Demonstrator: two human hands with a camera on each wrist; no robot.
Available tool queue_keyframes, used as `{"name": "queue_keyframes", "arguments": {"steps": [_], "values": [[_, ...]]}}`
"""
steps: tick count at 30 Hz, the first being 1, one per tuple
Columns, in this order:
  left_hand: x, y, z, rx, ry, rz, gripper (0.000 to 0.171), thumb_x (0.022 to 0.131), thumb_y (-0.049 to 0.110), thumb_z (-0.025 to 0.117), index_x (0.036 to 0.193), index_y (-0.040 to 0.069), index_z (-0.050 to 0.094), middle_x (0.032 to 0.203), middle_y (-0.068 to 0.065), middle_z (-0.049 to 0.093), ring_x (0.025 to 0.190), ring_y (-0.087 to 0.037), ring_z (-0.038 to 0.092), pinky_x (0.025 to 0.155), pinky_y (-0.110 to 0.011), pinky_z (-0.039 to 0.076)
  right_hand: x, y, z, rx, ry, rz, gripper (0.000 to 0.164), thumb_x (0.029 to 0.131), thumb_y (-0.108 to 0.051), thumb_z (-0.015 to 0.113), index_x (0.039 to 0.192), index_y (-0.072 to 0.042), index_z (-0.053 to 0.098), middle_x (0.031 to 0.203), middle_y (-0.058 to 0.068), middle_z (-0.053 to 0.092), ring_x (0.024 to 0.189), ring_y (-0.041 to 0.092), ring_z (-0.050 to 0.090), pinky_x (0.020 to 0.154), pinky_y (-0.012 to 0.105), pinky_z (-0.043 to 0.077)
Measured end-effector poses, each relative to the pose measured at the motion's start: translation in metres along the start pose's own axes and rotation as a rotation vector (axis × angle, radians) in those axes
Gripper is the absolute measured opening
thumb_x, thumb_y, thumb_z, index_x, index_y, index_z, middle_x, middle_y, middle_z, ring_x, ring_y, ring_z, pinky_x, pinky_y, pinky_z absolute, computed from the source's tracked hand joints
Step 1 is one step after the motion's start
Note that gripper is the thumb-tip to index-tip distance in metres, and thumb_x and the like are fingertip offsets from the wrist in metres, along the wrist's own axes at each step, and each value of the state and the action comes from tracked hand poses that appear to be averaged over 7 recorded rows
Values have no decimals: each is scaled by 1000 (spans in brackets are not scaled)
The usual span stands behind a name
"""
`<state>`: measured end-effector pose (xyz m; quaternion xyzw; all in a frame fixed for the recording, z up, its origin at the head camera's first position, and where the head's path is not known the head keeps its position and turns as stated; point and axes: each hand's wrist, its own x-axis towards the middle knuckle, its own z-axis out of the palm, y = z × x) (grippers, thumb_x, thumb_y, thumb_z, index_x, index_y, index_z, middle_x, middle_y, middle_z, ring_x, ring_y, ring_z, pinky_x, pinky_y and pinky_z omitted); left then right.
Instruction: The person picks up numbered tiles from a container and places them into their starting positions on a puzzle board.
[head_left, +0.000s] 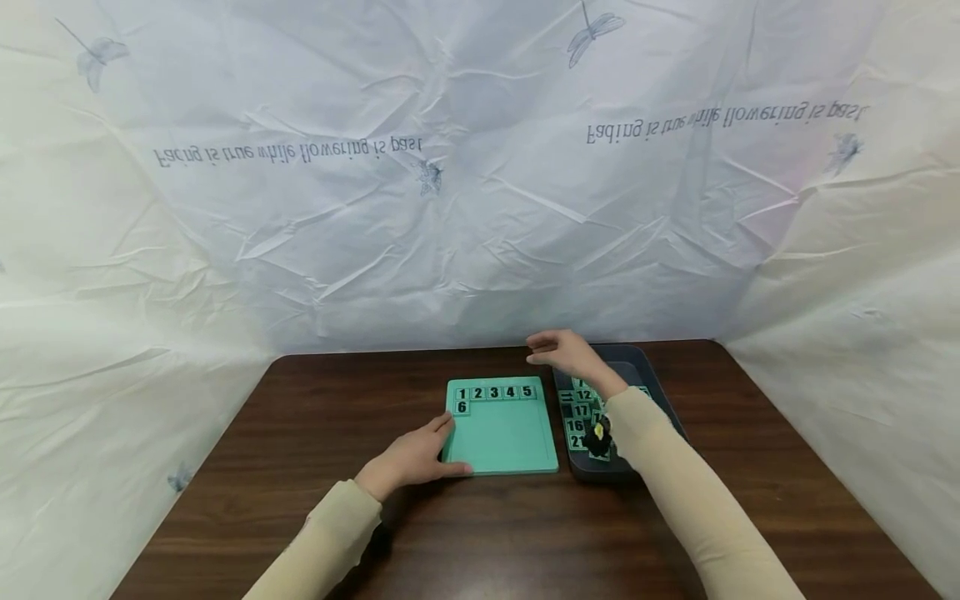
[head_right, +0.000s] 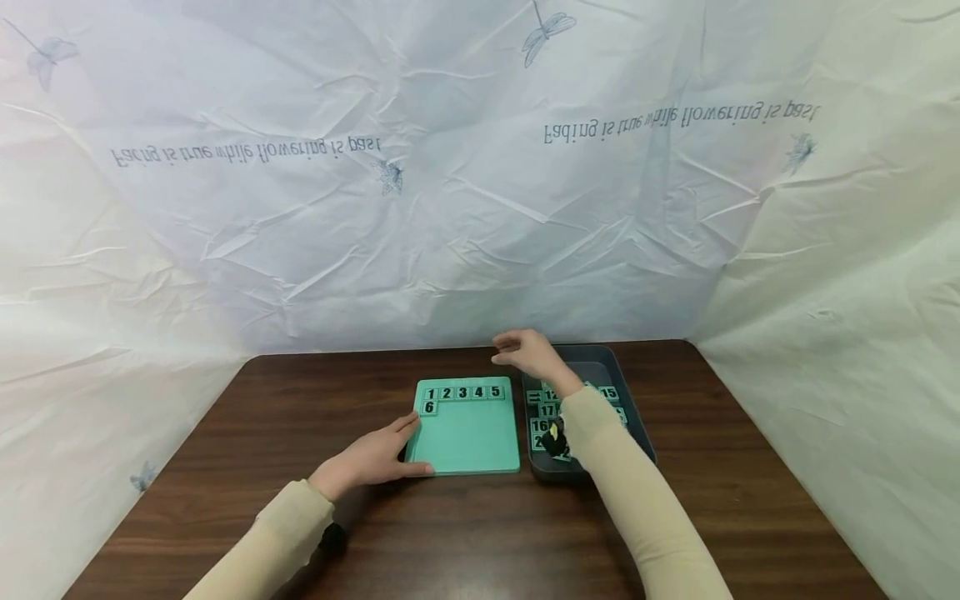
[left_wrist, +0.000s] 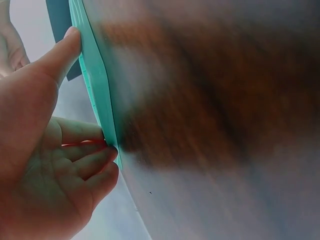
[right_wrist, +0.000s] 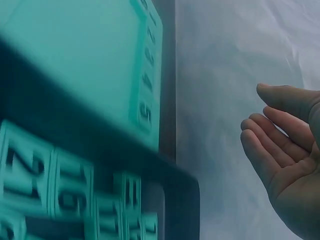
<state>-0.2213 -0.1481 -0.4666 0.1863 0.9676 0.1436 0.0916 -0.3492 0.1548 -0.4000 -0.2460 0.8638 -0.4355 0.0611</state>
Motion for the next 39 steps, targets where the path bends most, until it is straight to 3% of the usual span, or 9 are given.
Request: {"name": "queue_keyframes", "arguments": {"steps": [7,14,21,30,39], "values": [[0,-1,0,5,0,1,98,91,64,64,157,0,32,163,-18,27,143,-33,41,106,-50,44,-13,24,-23,-37,36,44,46,100,-20,67,140,-2,58,138,20,58,124,37,57,100,53,48],[-1,0,0,-1,-1,5,97,91,63,64,157,-1,32,163,-18,27,142,-33,41,105,-51,44,-26,51,-35,-100,20,94,43,100,-19,66,139,-1,60,136,20,60,121,38,58,96,53,50],[-2,2,0,-1,3,0,97,91,63,65,156,-1,32,162,-19,28,142,-33,41,106,-51,44,-32,67,-38,-127,-26,116,40,101,-13,62,137,2,60,131,23,62,115,38,61,93,53,51],[-2,1,1,-3,0,-5,98,91,63,65,156,-1,32,163,-18,28,141,-33,43,105,-50,45,-34,80,-37,-164,-80,151,40,100,-13,64,137,2,61,135,23,60,123,44,55,97,58,47],[-1,-1,1,-12,-7,1,99,91,65,63,157,0,30,164,-17,25,142,-33,41,105,-50,44,-33,83,-33,-206,-73,157,37,99,-10,64,134,2,63,138,26,57,123,46,55,94,58,49]]}}
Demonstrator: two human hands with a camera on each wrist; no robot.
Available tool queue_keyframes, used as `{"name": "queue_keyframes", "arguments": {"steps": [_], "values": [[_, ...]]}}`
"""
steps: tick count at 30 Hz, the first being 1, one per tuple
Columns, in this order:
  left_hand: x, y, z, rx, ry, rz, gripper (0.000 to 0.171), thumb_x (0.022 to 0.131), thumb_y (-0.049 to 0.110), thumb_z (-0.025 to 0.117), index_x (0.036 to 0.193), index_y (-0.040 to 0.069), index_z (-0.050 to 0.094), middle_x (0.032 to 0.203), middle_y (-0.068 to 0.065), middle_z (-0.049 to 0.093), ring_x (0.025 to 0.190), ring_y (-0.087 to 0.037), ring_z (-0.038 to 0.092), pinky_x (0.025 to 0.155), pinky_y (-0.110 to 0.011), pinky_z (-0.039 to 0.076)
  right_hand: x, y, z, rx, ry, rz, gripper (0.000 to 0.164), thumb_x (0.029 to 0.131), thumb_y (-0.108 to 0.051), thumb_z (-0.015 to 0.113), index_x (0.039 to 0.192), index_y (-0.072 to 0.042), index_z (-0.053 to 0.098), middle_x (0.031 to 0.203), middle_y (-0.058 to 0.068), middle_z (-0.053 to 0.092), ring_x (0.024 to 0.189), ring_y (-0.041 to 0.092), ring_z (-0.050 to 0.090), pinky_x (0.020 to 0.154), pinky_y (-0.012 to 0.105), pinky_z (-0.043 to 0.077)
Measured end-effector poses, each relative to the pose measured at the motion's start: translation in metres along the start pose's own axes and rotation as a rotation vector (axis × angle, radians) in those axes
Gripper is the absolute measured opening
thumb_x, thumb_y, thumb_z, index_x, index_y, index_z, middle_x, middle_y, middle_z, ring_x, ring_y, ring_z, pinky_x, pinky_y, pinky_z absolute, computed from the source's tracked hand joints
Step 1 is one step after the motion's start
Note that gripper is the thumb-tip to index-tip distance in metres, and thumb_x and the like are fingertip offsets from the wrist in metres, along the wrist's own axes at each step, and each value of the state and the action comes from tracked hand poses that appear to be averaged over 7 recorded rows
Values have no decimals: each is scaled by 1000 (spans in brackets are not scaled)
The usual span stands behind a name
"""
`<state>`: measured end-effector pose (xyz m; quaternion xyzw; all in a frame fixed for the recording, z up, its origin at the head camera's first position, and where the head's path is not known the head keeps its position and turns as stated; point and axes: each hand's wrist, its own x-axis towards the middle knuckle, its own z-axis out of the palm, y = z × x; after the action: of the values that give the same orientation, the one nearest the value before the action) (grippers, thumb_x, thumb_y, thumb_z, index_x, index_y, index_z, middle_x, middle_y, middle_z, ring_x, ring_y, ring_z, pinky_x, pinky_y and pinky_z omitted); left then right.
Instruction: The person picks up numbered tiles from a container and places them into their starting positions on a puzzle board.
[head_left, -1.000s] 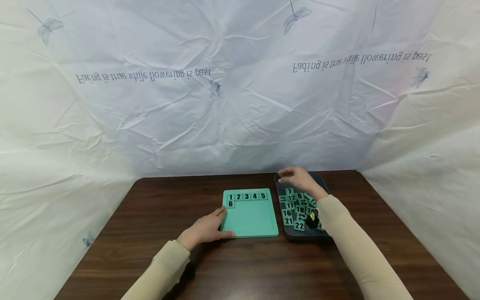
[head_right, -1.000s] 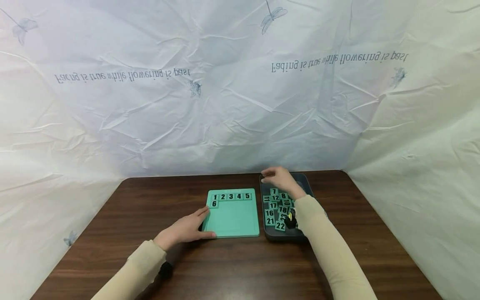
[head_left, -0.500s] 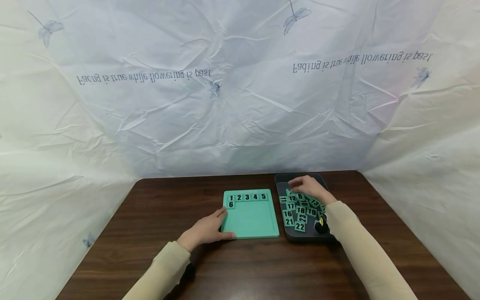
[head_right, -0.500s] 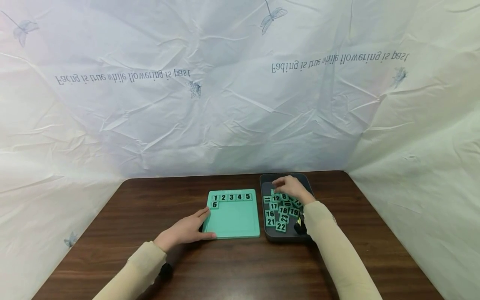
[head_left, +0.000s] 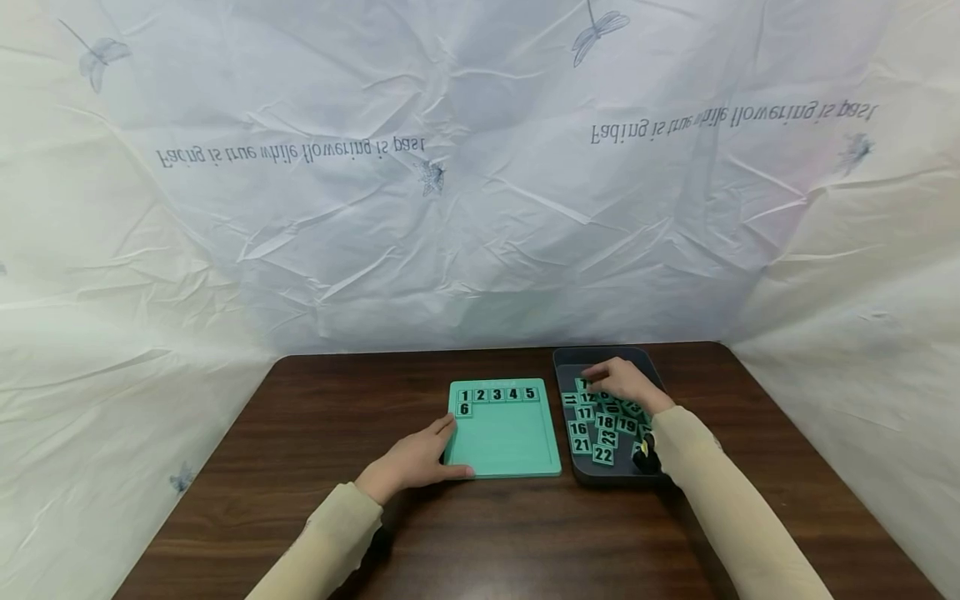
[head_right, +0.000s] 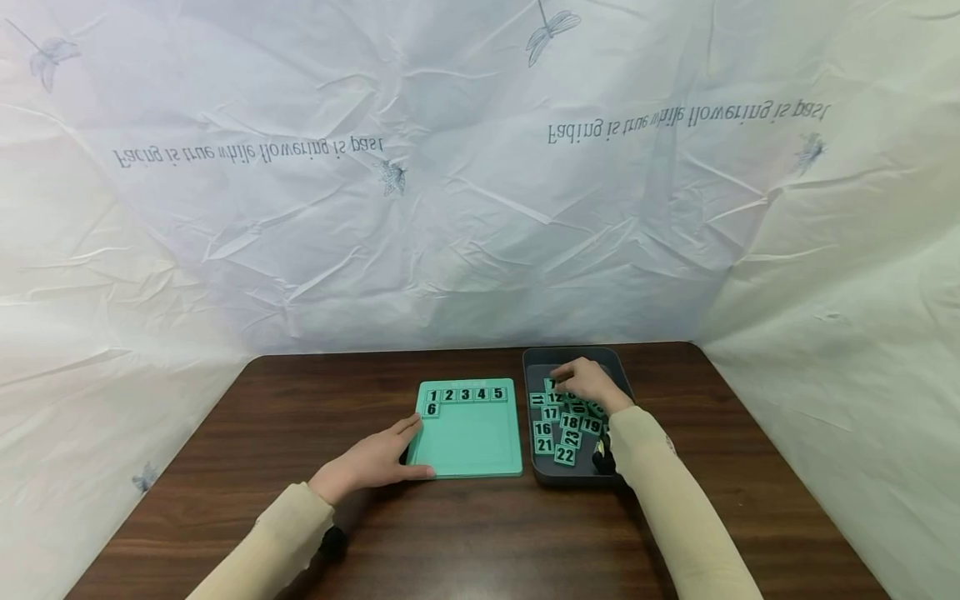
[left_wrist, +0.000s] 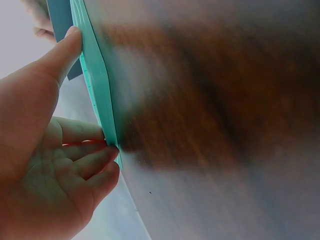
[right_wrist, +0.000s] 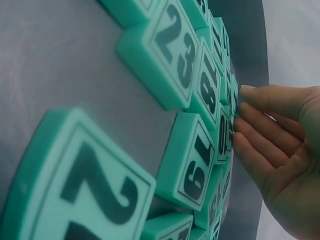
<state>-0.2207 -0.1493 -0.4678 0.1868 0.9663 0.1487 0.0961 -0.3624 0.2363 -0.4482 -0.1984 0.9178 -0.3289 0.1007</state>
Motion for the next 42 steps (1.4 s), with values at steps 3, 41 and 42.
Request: {"name": "queue_keyframes", "arguments": {"steps": [3,41,42], "values": [[0,0,0,0,-2,-2,99,91,65,63,158,0,30,164,-17,25,142,-33,42,105,-50,45,2,0,1,-16,5,-2,38,99,-11,65,134,2,63,138,26,57,123,47,54,94,57,50],[0,3,-4,3,-7,0,98,92,65,63,157,-1,29,164,-18,25,141,-33,42,104,-50,45,17,1,8,-40,85,9,41,96,-5,65,134,8,60,122,27,64,102,37,64,75,42,54],[-1,3,-4,3,-8,0,99,91,65,63,157,-1,29,164,-18,25,142,-33,42,104,-50,45,18,1,8,-26,83,19,42,96,-6,65,136,7,59,123,27,63,104,37,64,77,44,54]]}}
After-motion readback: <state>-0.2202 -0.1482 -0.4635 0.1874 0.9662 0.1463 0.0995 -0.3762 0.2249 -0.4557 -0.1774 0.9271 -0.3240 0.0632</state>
